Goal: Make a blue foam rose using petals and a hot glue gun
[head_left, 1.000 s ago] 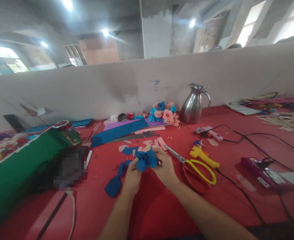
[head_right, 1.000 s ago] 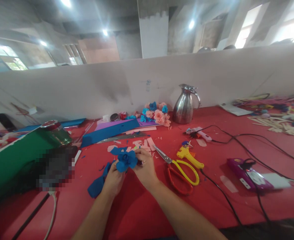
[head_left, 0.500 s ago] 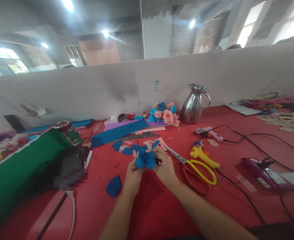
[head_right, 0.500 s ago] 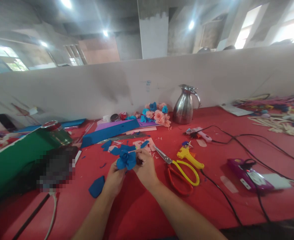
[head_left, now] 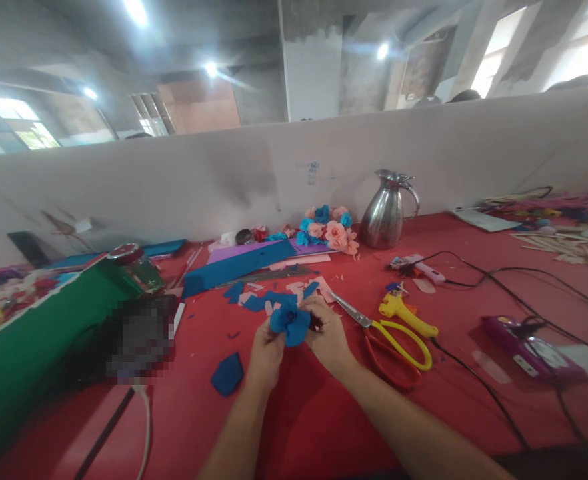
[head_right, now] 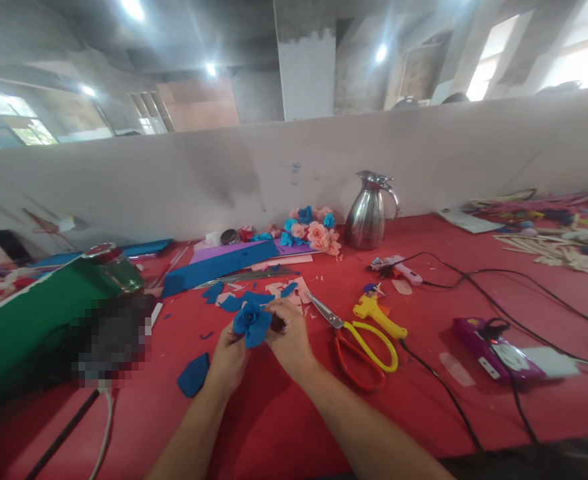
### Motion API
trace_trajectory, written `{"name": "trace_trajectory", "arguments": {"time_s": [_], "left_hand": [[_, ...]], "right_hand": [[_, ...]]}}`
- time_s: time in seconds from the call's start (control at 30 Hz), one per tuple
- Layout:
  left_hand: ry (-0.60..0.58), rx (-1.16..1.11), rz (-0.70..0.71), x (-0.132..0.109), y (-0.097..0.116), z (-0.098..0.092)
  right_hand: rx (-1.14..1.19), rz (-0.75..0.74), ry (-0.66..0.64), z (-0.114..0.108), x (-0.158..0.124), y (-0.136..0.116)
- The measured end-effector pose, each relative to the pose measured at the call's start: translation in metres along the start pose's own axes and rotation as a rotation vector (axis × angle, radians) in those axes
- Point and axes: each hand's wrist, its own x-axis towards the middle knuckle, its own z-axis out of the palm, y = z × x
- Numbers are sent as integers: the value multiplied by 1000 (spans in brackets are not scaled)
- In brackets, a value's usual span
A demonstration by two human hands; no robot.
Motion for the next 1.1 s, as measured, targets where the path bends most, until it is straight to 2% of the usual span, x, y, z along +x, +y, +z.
{"name": "trace_trajectory", "arguments": {"time_s": [0.23,0.57,0.83,1.1], "left_hand": [[-13,-48,-11,0,-1,0],[0,-84,-17,-1,4,4],[35,-151,-20,0,6,6],[59,-166,-60,-1,11,12]], "right_hand": [[19,-11,-22,3,-1,4],[-61,-70,65,0,-1,-4],[-17,13,17,1,0,2],[-65,21,7,-1,-1,-4]]}}
